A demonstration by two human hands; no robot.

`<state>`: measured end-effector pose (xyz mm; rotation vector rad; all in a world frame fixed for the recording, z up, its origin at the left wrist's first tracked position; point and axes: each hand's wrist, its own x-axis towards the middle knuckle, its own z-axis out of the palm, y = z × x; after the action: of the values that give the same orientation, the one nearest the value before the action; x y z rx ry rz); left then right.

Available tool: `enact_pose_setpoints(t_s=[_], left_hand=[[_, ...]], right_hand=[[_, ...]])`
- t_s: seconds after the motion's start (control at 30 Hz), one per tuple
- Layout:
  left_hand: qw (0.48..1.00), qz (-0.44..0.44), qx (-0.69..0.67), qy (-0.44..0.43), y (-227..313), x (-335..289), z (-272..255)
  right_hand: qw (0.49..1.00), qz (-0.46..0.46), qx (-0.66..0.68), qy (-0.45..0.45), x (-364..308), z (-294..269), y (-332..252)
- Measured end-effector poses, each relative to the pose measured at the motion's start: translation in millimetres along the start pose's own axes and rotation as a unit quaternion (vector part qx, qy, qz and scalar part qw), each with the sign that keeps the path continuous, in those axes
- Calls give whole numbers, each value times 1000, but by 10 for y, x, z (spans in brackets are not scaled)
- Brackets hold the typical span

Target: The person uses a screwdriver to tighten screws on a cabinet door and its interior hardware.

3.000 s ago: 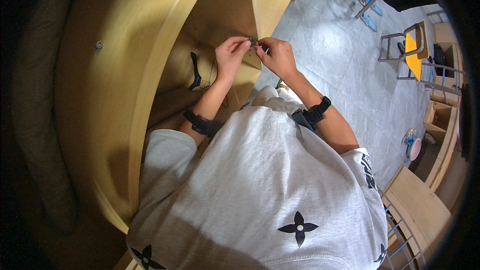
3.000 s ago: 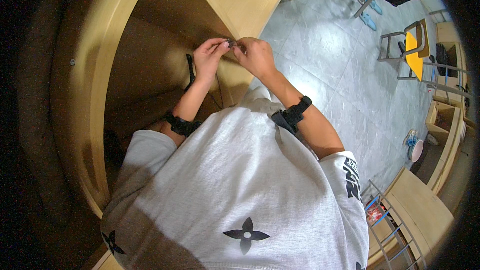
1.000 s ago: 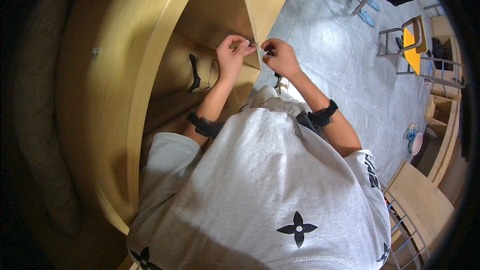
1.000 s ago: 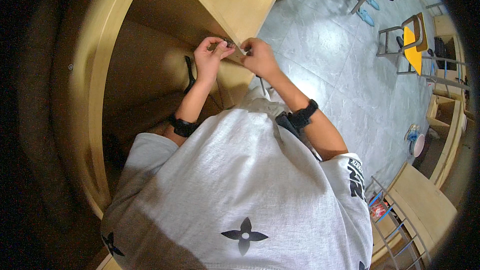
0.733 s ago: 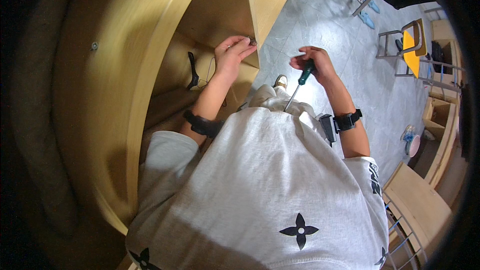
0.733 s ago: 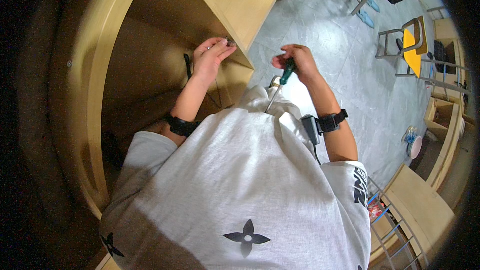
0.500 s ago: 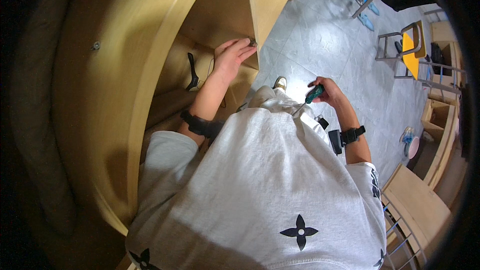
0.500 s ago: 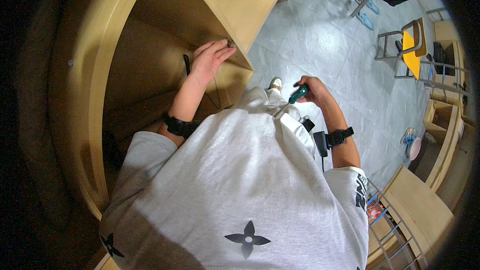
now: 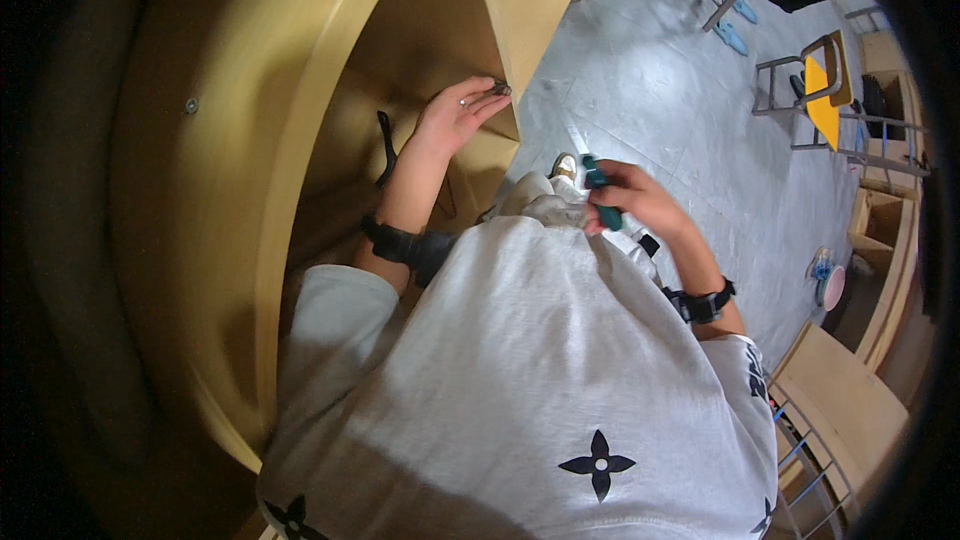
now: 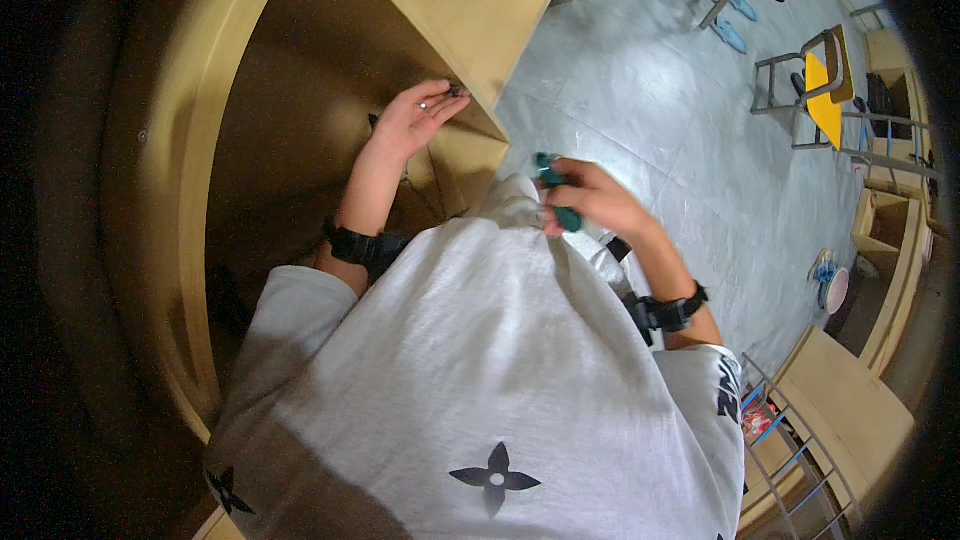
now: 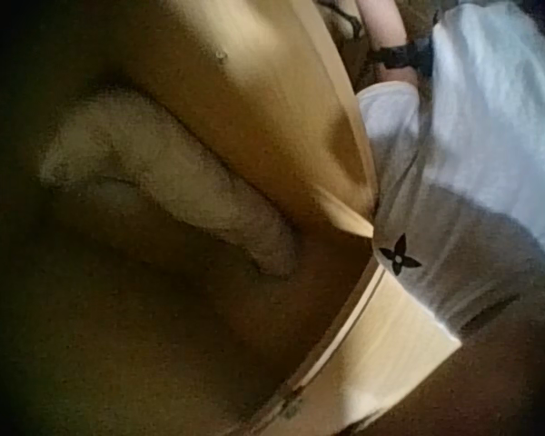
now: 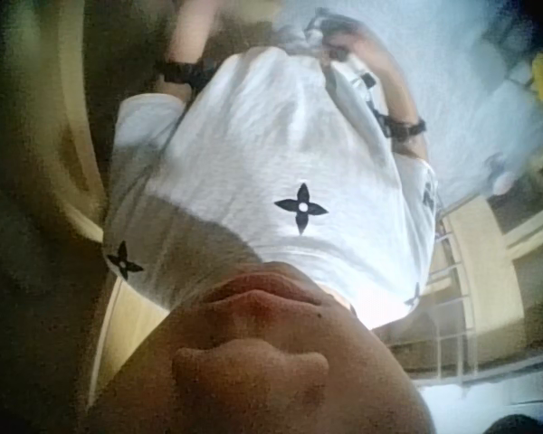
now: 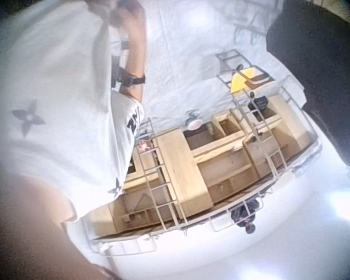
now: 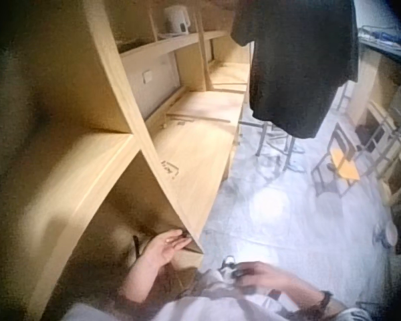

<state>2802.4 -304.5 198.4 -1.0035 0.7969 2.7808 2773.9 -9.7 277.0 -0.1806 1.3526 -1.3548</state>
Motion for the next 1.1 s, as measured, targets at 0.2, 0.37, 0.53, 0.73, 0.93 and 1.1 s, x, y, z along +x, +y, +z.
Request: enact_pose_setpoints(t_s=[0.2, 0.37, 0.53, 0.73, 0.93, 1.1], left_hand=[[1000, -1, 12, 7, 63, -208, 235], [1000, -1, 12, 9, 68, -190, 185], [1000, -6, 12, -8, 74, -122, 139], [1000, -5, 11, -8, 79, -142, 168], [1000, -5, 14, 3, 50, -175, 194], [999, -31, 13, -40, 37, 30, 43]], right_hand=[[991, -47, -119, -29, 187, 400, -39], [995, -6, -88, -43, 143, 452, -167], [996, -6, -77, -33, 205, 435, -139], [994, -5, -92, -56, 224, 418, -149], [992, -8, -109, -61, 225, 394, -118], [992, 12, -120, -39, 234, 354, -65]])
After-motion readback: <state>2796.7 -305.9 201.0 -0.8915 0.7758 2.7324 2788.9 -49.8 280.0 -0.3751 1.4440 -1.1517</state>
